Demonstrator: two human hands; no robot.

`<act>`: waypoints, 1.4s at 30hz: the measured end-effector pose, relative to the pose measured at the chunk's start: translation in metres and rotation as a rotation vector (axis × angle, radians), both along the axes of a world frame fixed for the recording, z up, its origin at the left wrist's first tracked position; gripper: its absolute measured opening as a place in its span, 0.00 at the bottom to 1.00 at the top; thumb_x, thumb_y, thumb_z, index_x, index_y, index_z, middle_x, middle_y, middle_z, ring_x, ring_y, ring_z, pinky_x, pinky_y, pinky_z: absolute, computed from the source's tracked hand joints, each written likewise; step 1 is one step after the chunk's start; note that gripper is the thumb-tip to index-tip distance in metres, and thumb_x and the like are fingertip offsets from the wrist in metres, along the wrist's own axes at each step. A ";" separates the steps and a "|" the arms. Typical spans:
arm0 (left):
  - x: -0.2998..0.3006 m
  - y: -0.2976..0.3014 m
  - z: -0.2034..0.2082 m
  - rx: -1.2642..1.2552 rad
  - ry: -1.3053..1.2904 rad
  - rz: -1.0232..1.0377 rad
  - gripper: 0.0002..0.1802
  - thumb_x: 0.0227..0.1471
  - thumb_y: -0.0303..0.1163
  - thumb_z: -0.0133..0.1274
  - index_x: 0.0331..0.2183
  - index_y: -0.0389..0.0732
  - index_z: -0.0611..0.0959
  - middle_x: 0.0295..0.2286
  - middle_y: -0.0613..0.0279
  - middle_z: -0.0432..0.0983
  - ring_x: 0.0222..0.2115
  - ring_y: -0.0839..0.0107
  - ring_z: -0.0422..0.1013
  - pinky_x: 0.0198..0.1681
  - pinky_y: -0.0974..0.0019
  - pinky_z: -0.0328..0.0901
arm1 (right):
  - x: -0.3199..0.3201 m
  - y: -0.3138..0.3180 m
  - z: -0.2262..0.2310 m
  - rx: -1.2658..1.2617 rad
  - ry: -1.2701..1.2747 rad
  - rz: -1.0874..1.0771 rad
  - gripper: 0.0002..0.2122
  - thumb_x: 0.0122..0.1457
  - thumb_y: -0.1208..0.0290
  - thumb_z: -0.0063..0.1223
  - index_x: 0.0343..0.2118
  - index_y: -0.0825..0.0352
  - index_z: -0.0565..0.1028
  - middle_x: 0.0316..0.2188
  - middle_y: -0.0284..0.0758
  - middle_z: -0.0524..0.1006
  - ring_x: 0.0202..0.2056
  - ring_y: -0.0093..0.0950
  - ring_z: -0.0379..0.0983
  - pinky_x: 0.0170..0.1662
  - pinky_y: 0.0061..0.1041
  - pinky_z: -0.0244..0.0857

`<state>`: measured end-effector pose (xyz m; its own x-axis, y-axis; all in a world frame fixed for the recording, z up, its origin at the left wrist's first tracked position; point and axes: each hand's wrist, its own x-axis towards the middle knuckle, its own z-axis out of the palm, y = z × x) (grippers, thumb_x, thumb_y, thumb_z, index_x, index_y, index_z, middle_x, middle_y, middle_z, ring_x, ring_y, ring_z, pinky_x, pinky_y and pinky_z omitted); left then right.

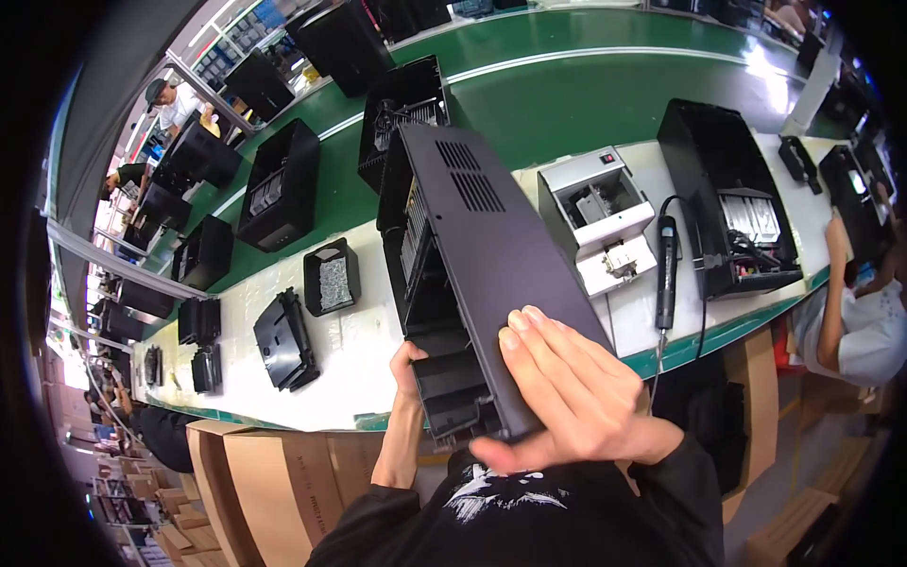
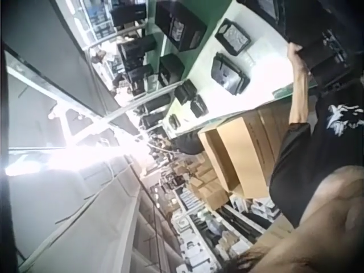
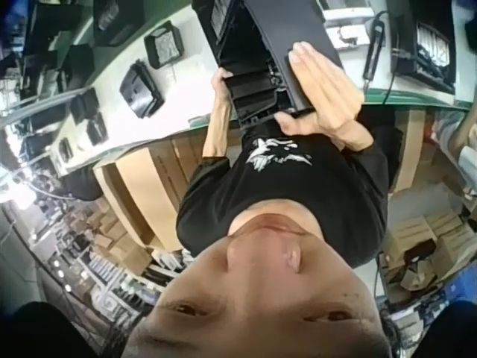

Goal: The person secures components inside a black plastic electronics housing by driving screws through a circuit board and a heat sink with an electric screwdriver.

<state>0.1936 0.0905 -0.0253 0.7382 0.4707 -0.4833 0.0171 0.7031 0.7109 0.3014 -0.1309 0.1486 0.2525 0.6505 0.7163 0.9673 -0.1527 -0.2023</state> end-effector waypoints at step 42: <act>0.409 0.071 0.111 -0.103 -0.567 -0.348 0.25 0.49 0.27 0.37 0.49 0.28 0.69 0.50 0.49 0.67 0.50 0.60 0.66 0.52 0.63 0.63 | 0.013 -0.001 -0.223 -0.118 0.418 -0.372 0.14 0.48 0.73 0.52 0.39 0.70 0.75 0.44 0.39 0.74 0.50 0.33 0.68 0.50 0.32 0.60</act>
